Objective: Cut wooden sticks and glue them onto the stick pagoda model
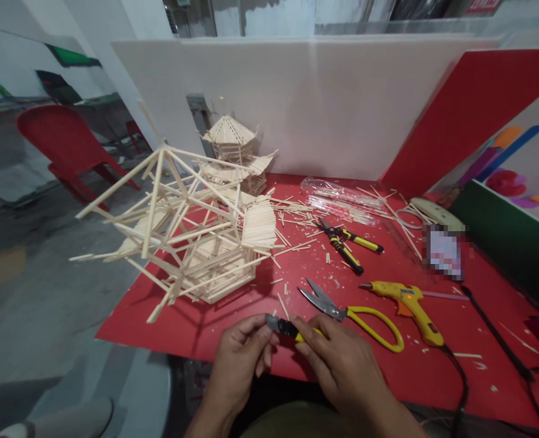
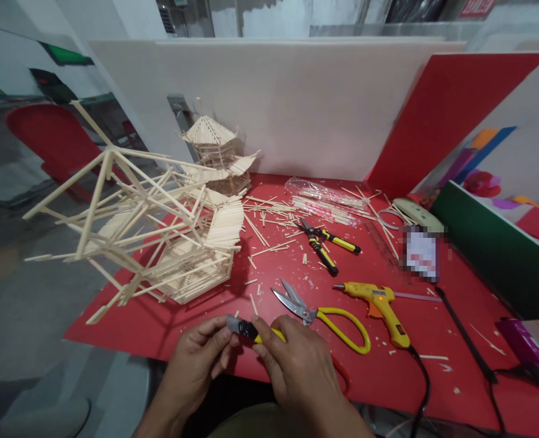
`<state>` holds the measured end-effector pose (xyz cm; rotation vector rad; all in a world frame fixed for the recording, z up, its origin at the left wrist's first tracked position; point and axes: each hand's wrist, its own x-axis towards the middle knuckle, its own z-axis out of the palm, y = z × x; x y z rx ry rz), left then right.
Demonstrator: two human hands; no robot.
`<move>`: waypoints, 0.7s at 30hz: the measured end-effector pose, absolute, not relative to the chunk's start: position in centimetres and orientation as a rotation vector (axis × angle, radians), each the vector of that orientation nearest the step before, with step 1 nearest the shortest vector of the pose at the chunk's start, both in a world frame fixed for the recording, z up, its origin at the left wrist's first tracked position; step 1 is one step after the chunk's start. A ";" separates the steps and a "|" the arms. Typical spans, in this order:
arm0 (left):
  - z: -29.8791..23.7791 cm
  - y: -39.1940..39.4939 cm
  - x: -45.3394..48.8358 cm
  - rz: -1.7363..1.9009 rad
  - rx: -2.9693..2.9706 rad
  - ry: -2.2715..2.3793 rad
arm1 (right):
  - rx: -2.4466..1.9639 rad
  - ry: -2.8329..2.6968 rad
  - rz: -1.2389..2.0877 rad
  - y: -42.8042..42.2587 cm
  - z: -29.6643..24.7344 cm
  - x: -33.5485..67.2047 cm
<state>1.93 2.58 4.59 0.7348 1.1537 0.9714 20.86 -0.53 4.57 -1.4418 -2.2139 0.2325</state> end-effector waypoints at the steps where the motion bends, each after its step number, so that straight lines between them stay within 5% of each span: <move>1: 4.5 2.6 1.9 0.970 0.733 1.155 | -1.435 -2.206 0.262 -0.5 4.5 20.9; 12: 4.1 2.8 1.4 0.950 0.754 1.110 | -1.444 -2.104 0.530 -0.4 4.2 20.7; 21: 4.3 2.4 1.7 0.997 0.728 1.129 | -1.392 -2.150 0.304 -0.2 4.1 20.6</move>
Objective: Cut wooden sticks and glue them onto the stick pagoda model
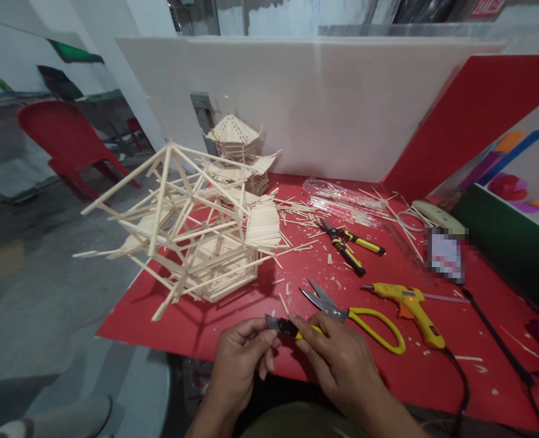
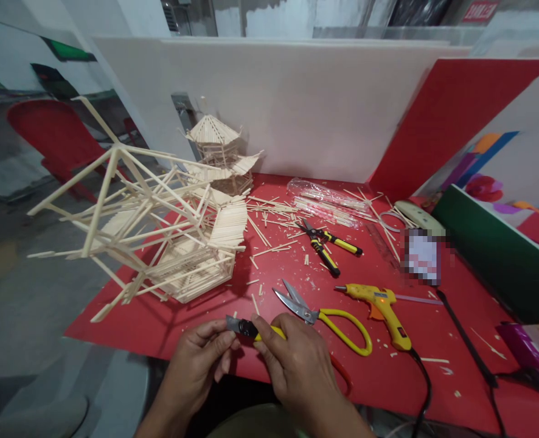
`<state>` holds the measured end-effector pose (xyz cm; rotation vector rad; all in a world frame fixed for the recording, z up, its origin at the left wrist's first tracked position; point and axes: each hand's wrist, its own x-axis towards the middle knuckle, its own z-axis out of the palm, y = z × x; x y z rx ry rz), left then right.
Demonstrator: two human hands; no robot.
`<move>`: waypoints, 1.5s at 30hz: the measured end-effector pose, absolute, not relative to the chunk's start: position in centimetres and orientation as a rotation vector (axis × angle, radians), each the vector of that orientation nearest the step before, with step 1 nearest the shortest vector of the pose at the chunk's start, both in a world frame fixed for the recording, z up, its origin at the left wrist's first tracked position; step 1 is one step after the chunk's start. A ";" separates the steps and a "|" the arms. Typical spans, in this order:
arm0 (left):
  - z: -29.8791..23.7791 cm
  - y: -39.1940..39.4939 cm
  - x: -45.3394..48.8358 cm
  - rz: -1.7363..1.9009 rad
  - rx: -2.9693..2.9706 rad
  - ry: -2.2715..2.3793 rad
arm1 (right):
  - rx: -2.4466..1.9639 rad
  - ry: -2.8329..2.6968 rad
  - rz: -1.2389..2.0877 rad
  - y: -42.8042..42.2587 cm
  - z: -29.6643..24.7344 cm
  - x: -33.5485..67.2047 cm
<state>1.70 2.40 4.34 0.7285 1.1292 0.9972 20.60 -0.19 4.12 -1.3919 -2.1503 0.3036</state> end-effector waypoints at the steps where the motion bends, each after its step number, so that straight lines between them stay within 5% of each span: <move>1: 4.5 2.4 1.8 1.002 0.715 1.125 | -1.385 -2.154 0.271 -0.2 4.1 20.6; 7: 4.7 2.4 2.1 0.993 0.602 1.067 | -1.394 -2.154 0.290 -0.1 4.1 20.9; 13: 4.5 2.5 2.0 1.008 0.509 1.076 | -1.372 -1.918 0.835 0.0 4.7 21.3; 45: 6.2 2.7 2.1 1.030 0.542 1.070 | -1.283 -2.083 0.328 0.9 5.8 20.3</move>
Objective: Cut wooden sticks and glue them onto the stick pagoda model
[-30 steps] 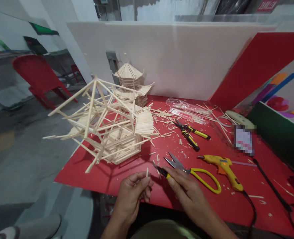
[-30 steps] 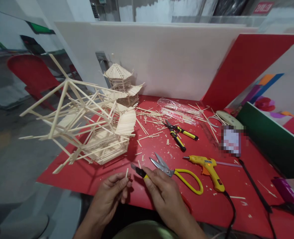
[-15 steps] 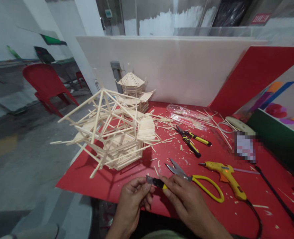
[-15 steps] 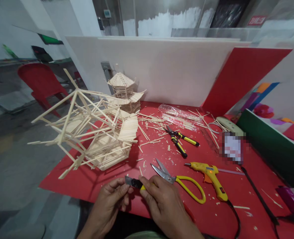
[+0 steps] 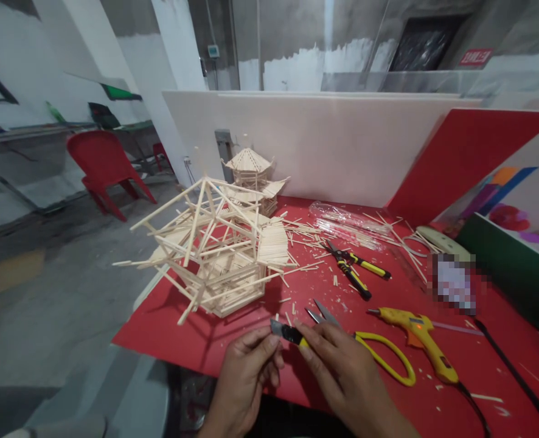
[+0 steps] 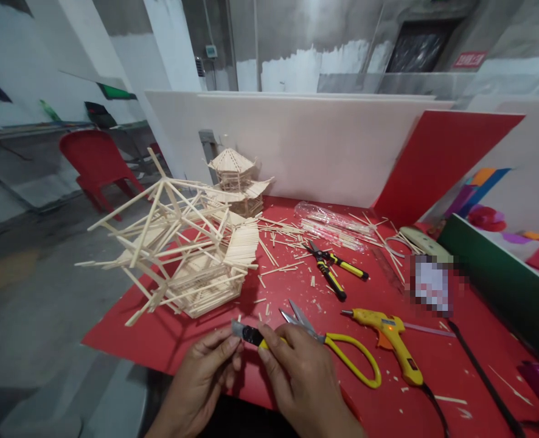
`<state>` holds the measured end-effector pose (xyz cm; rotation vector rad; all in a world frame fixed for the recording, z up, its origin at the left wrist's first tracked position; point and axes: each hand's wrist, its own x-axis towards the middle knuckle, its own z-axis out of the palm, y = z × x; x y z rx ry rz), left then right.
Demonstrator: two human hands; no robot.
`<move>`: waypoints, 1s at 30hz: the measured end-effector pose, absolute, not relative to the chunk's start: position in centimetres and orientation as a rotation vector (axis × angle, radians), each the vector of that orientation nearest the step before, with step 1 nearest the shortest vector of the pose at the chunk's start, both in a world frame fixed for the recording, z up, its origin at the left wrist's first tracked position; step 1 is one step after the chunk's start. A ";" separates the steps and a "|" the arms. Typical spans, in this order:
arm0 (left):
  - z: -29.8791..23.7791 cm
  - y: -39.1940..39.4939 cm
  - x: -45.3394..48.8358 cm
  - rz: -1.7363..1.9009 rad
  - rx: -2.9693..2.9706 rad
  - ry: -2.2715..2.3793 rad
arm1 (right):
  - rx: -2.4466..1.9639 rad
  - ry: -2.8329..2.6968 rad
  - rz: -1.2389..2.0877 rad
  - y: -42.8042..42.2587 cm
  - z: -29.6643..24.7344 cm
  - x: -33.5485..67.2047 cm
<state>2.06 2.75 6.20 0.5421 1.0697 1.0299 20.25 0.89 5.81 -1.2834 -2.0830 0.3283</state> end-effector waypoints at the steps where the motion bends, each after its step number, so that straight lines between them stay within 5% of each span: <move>1: 6.2 2.7 2.1 1.032 0.546 1.064 | -1.284 -2.089 0.316 0.9 5.8 20.2; 30: 3.8 0.3 0.8 0.921 0.522 1.227 | -1.513 -2.181 0.646 -0.8 4.3 19.1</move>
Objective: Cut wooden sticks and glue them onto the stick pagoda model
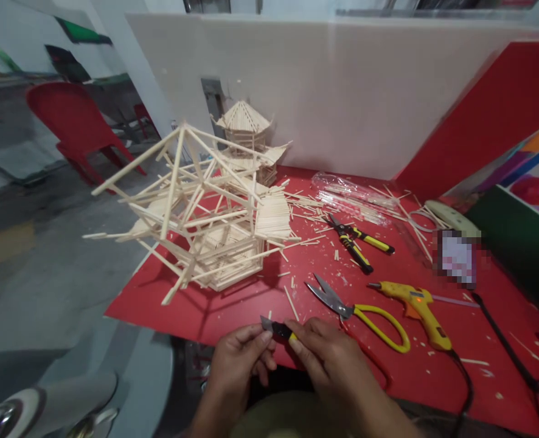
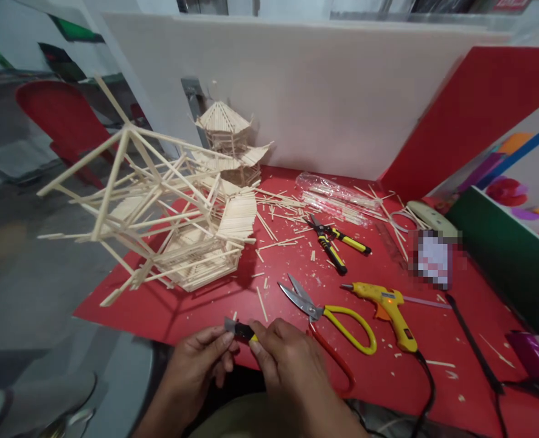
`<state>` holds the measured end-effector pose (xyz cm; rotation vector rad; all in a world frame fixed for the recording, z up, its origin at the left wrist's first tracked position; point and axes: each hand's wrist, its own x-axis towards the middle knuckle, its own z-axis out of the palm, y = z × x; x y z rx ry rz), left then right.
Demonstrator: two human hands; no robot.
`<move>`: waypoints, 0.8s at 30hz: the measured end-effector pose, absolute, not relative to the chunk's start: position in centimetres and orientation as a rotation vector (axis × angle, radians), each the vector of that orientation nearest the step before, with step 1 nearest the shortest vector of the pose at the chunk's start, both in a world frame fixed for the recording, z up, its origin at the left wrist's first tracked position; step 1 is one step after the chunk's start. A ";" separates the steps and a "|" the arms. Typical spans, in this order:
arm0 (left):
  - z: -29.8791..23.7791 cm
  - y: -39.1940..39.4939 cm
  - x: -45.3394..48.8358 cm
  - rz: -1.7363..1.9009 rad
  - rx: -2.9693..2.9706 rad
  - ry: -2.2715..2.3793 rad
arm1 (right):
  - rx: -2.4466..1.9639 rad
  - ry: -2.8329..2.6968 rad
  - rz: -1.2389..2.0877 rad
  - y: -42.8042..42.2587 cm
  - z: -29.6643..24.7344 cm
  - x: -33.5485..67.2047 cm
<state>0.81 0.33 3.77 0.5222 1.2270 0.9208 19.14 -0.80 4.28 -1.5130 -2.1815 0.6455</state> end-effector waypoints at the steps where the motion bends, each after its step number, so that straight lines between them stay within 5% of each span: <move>1: 3.7 -0.1 0.6 0.903 0.511 1.232 | -1.519 -2.193 0.629 -1.1 4.1 18.9; 24: 3.8 -1.0 0.4 0.897 0.444 1.227 | -1.497 -2.287 0.479 -2.4 4.2 18.9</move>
